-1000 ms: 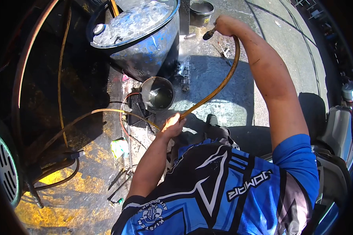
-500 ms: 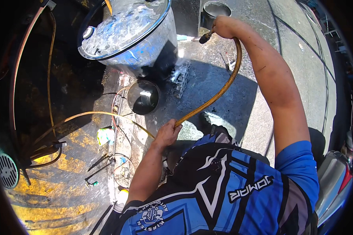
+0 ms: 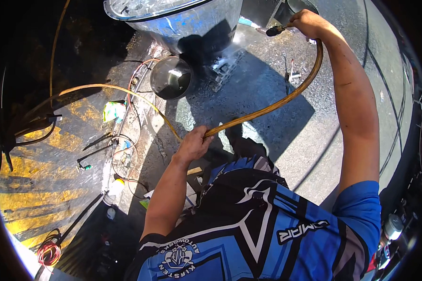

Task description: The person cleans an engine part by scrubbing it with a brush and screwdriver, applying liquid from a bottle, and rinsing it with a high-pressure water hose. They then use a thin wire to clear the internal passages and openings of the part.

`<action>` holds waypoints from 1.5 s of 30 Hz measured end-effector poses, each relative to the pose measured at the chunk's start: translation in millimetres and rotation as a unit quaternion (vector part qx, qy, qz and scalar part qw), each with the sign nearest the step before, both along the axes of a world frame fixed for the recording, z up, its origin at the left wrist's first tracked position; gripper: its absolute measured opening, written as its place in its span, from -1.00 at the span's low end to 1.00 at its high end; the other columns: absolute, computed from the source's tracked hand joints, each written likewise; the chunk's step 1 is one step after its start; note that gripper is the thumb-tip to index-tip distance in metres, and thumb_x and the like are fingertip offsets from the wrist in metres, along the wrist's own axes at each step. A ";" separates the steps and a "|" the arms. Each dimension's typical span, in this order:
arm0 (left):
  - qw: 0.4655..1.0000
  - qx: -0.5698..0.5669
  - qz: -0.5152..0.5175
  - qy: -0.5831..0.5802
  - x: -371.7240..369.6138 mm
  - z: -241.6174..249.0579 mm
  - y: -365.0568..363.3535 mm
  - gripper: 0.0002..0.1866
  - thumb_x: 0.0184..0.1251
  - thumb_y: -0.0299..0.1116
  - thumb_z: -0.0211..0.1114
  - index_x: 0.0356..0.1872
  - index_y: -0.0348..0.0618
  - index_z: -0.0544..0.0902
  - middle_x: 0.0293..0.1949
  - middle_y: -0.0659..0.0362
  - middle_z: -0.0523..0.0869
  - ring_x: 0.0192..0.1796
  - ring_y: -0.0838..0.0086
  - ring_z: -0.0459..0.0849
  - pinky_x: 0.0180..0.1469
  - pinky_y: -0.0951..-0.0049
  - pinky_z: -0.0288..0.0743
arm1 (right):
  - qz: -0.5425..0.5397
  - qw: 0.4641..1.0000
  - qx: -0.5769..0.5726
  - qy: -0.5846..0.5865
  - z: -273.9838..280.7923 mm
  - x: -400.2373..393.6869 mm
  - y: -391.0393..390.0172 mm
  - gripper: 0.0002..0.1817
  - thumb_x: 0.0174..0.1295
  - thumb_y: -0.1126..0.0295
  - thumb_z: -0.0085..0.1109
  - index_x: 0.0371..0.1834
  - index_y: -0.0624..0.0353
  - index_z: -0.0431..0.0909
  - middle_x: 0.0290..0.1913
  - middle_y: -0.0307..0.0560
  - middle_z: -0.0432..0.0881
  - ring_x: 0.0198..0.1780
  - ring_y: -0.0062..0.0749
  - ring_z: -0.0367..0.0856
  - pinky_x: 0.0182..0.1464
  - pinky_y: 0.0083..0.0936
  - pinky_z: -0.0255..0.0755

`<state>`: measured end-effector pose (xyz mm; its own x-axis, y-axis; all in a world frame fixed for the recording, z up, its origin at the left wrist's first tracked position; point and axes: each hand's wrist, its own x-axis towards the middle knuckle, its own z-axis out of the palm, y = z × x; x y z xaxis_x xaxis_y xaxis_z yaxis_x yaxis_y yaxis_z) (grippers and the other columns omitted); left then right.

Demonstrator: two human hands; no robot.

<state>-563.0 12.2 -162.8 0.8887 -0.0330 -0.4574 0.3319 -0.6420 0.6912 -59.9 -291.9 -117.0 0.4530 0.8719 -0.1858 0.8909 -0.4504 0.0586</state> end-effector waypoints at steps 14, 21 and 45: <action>0.987 -0.084 0.115 0.071 -11.7 -33.6 59.7 -0.54 0.35 -0.23 0.41 0.16 -0.28 0.59 0.02 -0.10 0.75 0.09 0.19 0.74 0.18 0.28 0.55 | -0.159 0.965 -0.063 0.199 21.8 24.3 30.0 -0.48 0.37 0.20 -0.07 0.32 0.18 0.58 0.28 0.08 0.63 0.25 -0.18 0.60 0.35 -0.39 0.36; 0.979 -0.115 0.150 0.080 -10.3 -40.5 51.8 -0.51 0.32 -0.25 0.45 0.17 -0.30 0.58 0.00 -0.11 0.75 0.07 0.20 0.74 0.17 0.29 0.56 | -0.219 0.951 -0.051 0.215 25.4 18.9 34.5 -0.50 0.38 0.25 -0.03 0.31 0.20 0.58 0.30 0.08 0.61 0.31 -0.15 0.57 0.39 -0.36 0.34; 0.979 -0.077 0.174 0.065 -2.9 -33.6 15.0 -0.59 0.31 -0.33 0.42 0.12 -0.30 0.58 -0.08 -0.11 0.76 0.00 0.14 0.77 0.10 0.26 0.60 | -0.160 0.974 -0.126 0.097 -7.0 26.3 73.4 -0.58 0.29 0.31 -0.01 0.10 0.14 0.73 0.16 0.17 0.69 0.19 0.02 0.64 0.33 -0.29 0.44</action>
<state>-565.9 27.2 -196.4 0.7924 0.1847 -0.5813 0.6045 -0.3652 0.7080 -33.6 -218.5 -124.0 0.6290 0.6077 -0.4847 0.7128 -0.6998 0.0477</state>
